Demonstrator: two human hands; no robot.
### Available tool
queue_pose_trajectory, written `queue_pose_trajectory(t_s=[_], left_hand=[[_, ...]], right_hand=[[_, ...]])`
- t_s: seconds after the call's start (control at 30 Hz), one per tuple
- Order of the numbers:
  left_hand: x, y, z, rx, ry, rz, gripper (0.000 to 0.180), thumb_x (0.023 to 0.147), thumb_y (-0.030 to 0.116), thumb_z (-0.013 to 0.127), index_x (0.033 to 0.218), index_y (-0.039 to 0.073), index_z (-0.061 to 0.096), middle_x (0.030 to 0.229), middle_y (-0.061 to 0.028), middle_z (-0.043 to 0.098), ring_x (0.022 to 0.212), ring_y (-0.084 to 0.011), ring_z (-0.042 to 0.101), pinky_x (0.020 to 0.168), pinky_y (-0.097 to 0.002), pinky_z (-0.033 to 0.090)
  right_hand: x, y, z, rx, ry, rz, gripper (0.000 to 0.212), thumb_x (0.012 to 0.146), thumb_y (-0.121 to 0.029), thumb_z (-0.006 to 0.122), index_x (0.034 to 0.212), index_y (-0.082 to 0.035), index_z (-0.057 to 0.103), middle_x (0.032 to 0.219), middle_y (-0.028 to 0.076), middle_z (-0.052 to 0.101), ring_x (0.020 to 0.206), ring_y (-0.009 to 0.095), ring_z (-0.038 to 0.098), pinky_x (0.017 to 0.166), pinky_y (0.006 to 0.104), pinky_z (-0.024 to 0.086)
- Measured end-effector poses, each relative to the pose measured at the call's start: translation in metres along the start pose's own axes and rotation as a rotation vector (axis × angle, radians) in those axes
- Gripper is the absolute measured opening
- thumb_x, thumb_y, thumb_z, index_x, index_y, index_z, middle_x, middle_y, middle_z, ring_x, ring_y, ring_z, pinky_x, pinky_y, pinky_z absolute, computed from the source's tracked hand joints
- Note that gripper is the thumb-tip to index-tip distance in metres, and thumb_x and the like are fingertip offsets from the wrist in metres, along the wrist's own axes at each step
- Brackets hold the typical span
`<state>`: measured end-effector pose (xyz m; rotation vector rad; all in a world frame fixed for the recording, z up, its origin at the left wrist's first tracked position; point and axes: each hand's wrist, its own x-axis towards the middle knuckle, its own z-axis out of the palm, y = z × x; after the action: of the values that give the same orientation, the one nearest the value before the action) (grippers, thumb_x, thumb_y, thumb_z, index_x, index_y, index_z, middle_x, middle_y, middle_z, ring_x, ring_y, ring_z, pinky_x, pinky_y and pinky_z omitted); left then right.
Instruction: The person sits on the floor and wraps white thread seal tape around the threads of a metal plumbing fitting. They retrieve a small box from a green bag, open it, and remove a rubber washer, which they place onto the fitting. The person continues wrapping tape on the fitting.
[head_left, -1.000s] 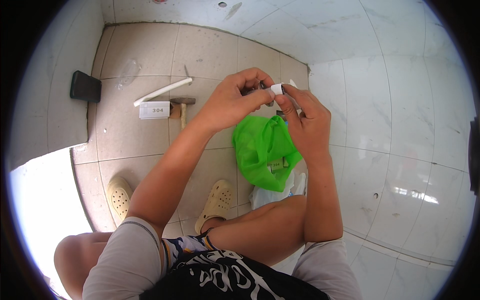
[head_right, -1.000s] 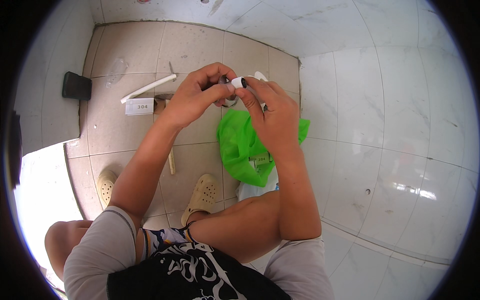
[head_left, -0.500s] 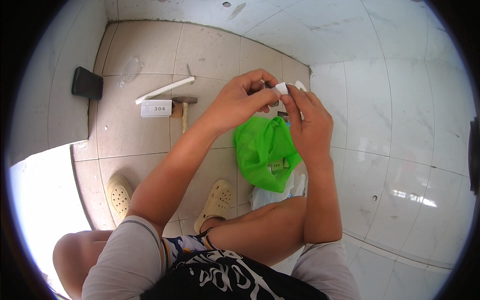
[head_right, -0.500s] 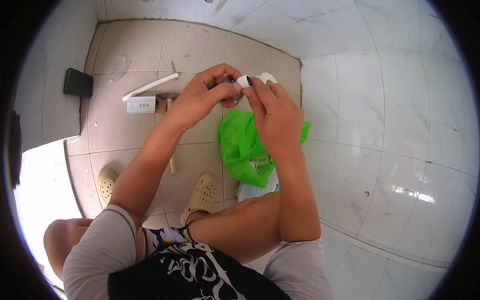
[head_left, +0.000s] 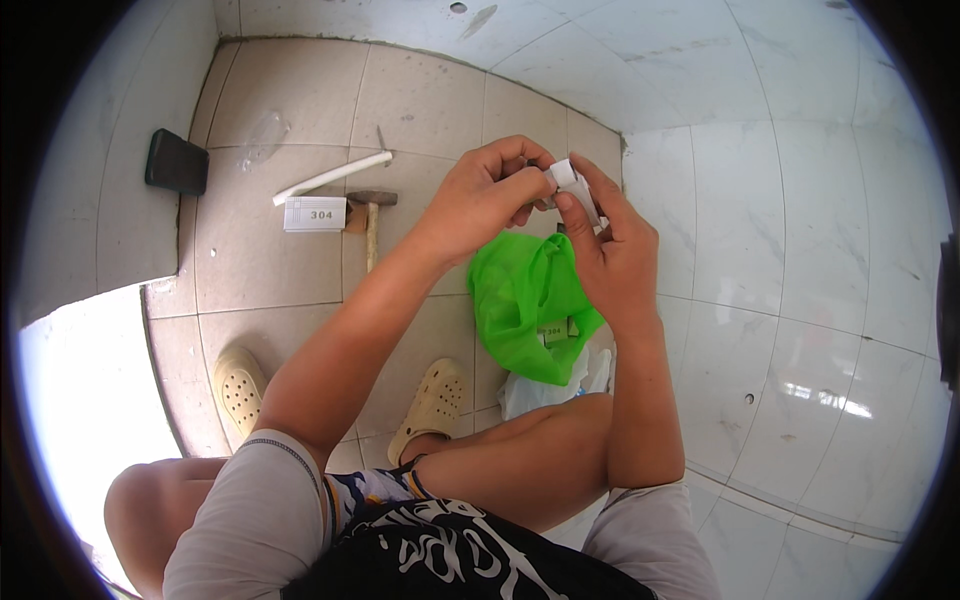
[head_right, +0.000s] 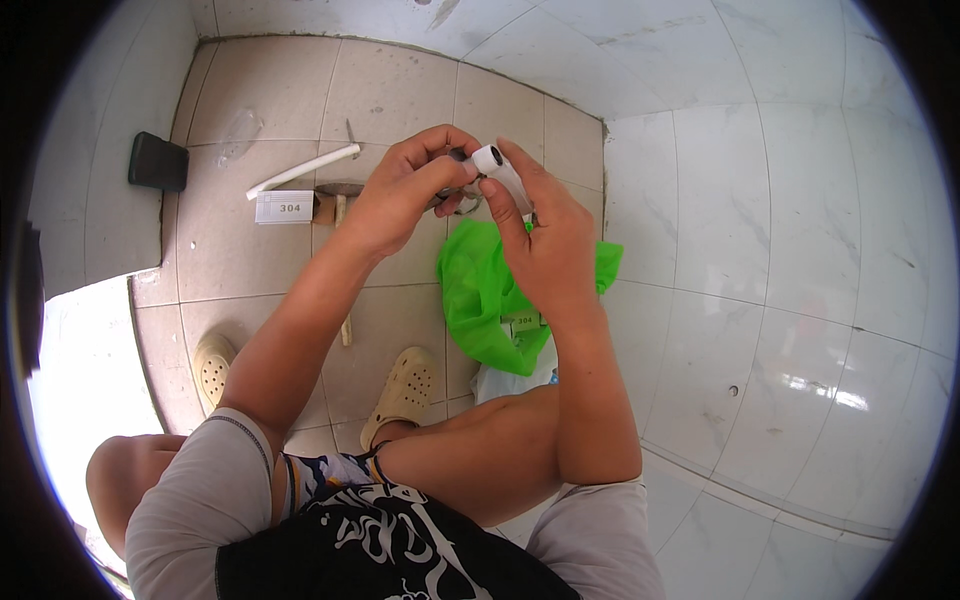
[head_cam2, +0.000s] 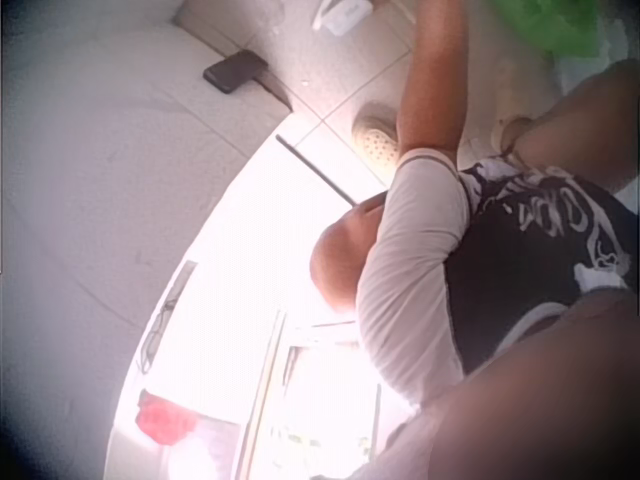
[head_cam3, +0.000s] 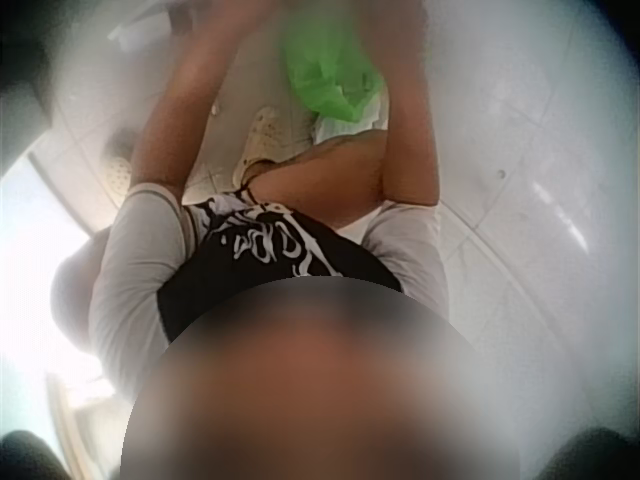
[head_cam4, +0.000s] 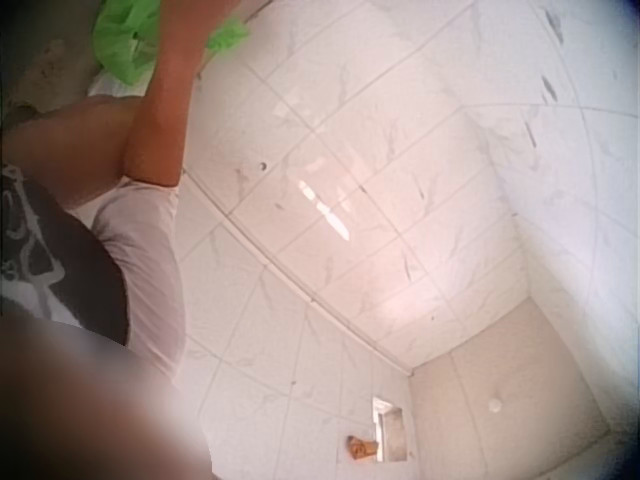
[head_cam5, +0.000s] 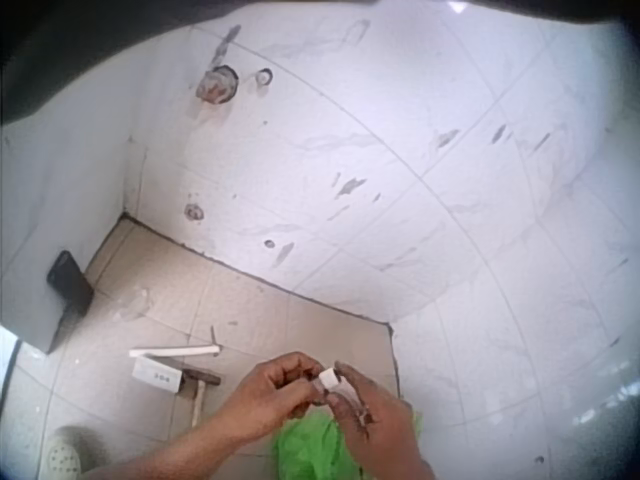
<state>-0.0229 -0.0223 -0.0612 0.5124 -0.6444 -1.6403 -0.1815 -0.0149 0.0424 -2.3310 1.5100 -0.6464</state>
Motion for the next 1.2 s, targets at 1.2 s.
queue_pose_trajectory(t_s=[1.2], left_hand=[[-0.004, -0.038, -0.009, 1.13, -0.128, 0.404, 0.034, 0.085, 0.024, 0.082, 0.11, 0.007, 0.065, 0.1, -0.016, 0.073, 0.092, -0.0396, 0.071, 0.08, -0.0485, 0.057]], right_hand=[[0.013, 0.0, -0.028, 0.809, -0.084, 0.509, 0.059, 0.095, -0.017, 0.086, 0.146, -0.002, 0.059, 0.11, 0.015, 0.079, 0.098, 0.022, 0.079, 0.069, 0.024, 0.054]])
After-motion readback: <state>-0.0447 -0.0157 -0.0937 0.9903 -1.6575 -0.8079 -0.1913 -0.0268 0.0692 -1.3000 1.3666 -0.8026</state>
